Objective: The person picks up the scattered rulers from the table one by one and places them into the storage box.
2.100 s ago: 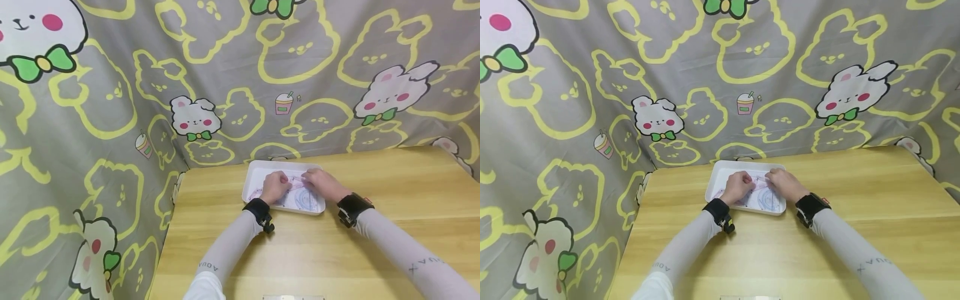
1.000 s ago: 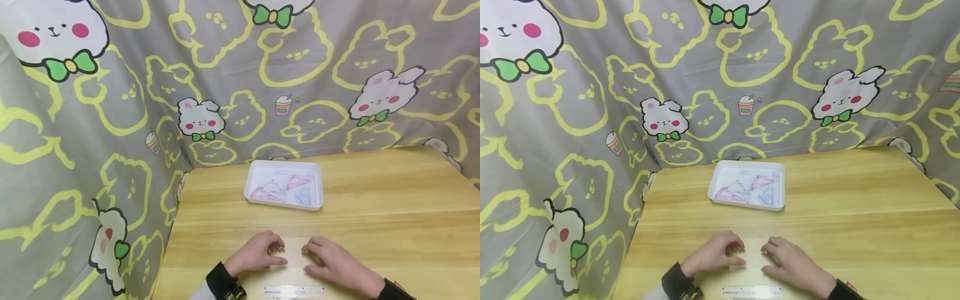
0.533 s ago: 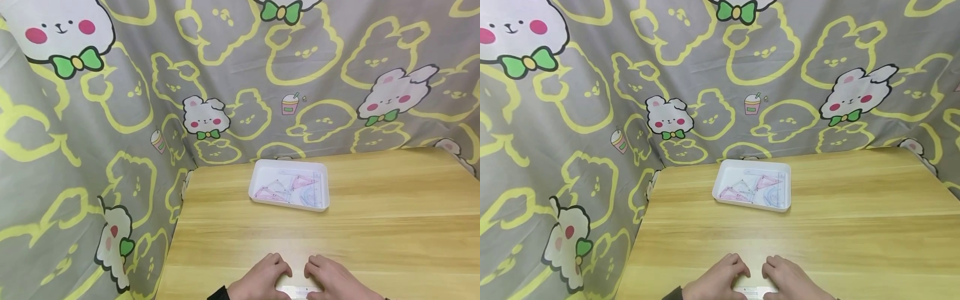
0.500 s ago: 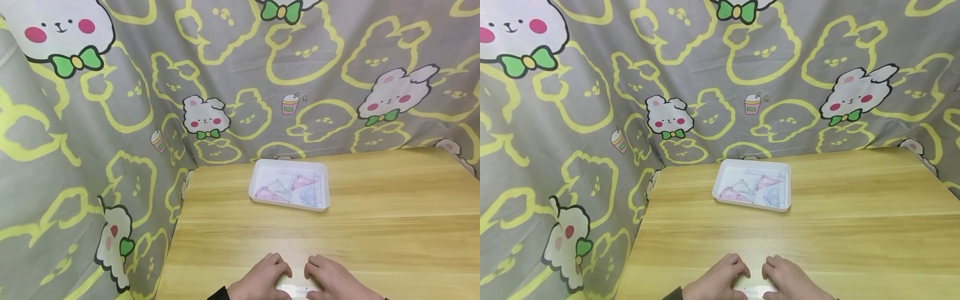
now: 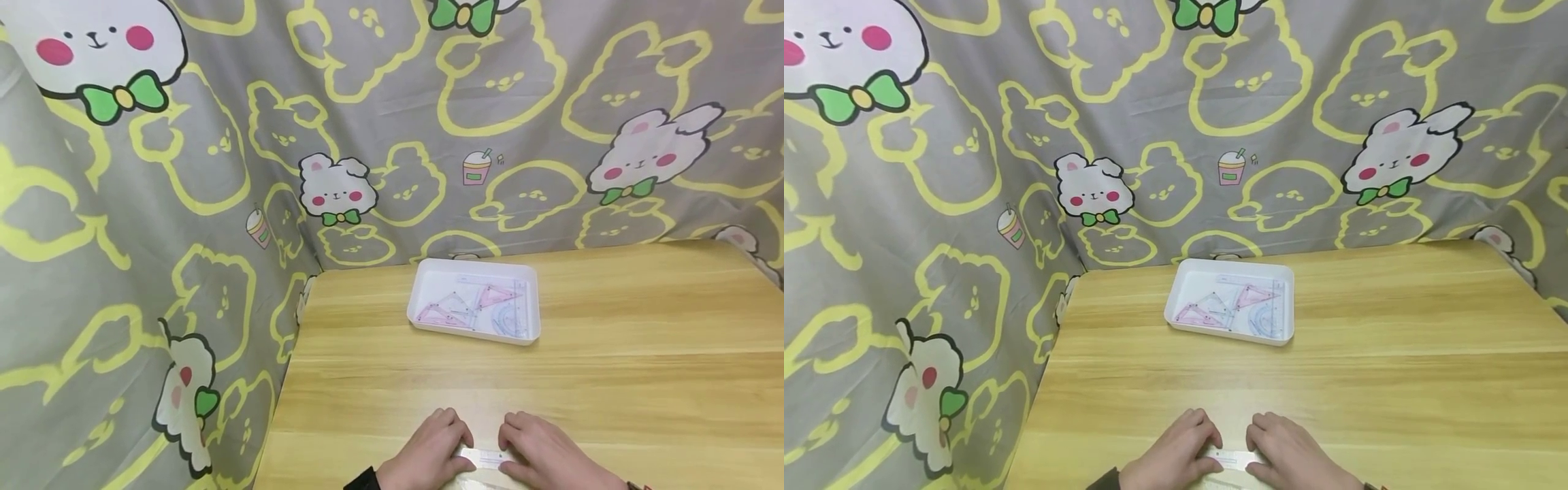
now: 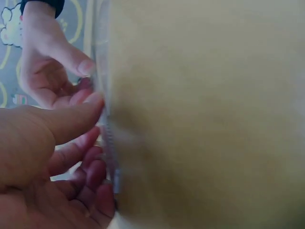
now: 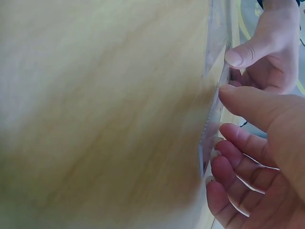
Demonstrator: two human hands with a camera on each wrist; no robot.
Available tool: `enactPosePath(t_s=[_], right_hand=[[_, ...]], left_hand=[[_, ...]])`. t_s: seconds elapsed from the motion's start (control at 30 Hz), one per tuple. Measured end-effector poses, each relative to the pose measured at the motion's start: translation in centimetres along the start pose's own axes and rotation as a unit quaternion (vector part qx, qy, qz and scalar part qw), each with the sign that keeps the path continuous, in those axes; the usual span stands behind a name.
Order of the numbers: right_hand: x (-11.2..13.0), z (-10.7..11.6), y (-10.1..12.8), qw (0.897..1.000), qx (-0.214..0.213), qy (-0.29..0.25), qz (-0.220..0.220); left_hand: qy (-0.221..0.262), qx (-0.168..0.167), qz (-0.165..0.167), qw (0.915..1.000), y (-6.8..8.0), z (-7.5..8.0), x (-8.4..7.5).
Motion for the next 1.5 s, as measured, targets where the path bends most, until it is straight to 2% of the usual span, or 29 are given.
enactPosePath(t_s=[0.3, 0.47, 0.57, 0.8, 0.97, 1.1, 1.3, 1.4, 1.5], right_hand=[[0.4, 0.1, -0.1, 1.0, -0.011, -0.002, 0.005], [0.7, 0.2, -0.1, 1.0, -0.017, 0.013, 0.018], [0.8, 0.3, -0.1, 0.999, -0.026, 0.019, 0.021], [0.7, 0.2, 0.0, 0.999, -0.033, 0.019, 0.02], [0.7, 0.2, 0.0, 0.998, -0.046, 0.024, 0.028], [0.8, 0.1, 0.0, 0.998, -0.047, 0.019, 0.025], [1.0, -0.1, -0.1, 0.999, -0.044, -0.01, 0.021], [0.9, -0.4, -0.3, 0.998, -0.019, -0.051, 0.013], [0.8, -0.9, -0.5, 0.995, 0.023, -0.097, -0.004]], left_hand=[[-0.056, 0.029, 0.005, 0.998, -0.5, 0.1, -0.4], [-0.129, 0.039, -0.014, 0.9908, -0.7, -0.2, -1.3], [-0.151, 0.047, -0.022, 0.9872, -0.8, -0.3, -1.6], [-0.142, 0.083, -0.019, 0.9863, -0.9, -0.6, -1.4], [-0.146, 0.078, -0.031, 0.9857, -0.9, -0.6, -1.5], [-0.139, 0.072, -0.029, 0.9872, -0.8, -0.6, -1.4], [-0.068, 0.082, -0.006, 0.9943, -0.7, -0.9, -0.8], [-0.04, 0.079, -0.002, 0.9961, -0.9, -0.9, -0.7], [-0.015, 0.071, -0.013, 0.9972, -0.9, -0.5, -0.8]])
Point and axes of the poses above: each hand's wrist, its own y-axis away from the middle knuckle, its own z-axis out of the back of the hand, x = y × z, the point moved 9 cm from there along -y, towards the middle knuckle, and after that the axes turned 12 degrees about y, right-handed, at the moved point
